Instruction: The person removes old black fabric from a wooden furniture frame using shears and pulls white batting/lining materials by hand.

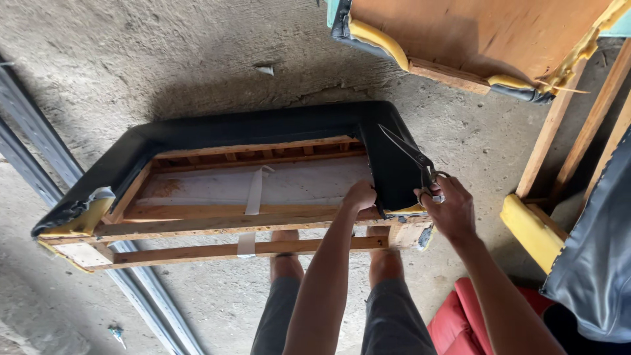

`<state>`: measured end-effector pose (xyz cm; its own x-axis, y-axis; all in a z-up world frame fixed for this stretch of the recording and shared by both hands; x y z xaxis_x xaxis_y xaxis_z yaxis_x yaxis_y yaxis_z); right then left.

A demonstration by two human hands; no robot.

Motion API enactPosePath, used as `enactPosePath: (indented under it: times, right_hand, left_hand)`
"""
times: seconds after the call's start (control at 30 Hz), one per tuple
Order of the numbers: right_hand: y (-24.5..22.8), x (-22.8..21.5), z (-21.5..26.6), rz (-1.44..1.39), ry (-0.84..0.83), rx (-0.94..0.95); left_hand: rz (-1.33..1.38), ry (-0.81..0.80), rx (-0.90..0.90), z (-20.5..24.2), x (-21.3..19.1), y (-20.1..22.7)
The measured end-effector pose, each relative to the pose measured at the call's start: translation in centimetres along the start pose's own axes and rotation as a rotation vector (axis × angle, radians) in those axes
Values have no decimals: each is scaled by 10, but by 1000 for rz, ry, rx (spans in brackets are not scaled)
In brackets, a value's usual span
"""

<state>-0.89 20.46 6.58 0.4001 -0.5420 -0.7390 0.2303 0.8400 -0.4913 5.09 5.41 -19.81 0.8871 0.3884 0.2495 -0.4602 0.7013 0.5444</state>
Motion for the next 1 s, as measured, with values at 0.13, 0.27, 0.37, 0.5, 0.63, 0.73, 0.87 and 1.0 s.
enactPosePath:
  times: [0.13,0.27,0.37,0.5,0.63,0.73,0.87,1.0]
  right_hand:
    - [-4,11,-7,39,20,-17]
    - [-12,37,-10,46,56,20]
    - [-11,49,-7,91,128,46]
    - [4,58,-10,108,153,146]
    - [13,65,-15,148,130,197]
    - [11,65,-14,172,162,166]
    - [4,64,-14,216,169,169]
    - [-3,59,-20,252,194,170]
  left_hand:
    - [426,-273,-157,-7,7,-9]
    - [413,-221,-101,13,3,1]
    - [424,-258,-151,24,0,10]
    - [563,-443,-151,44,-9,13]
    - [697,-612,-116,48,-11,1]
    - [818,-652,32,13,3,-18]
    - [615,-652,261,-28,32,-28]
    - [245,-427,293,-26,24,-10]
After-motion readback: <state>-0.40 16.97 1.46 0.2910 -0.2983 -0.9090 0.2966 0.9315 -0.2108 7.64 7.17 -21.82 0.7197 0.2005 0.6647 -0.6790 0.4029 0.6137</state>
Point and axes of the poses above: each hand's wrist, its own z-axis away from the middle knuckle, its own x-axis out of the palm, y = z × x, the point moved 5 cm from there along -z, towards the middle knuckle, and after that the axes turned 15 degrees about -y, right-handed, at the moved point
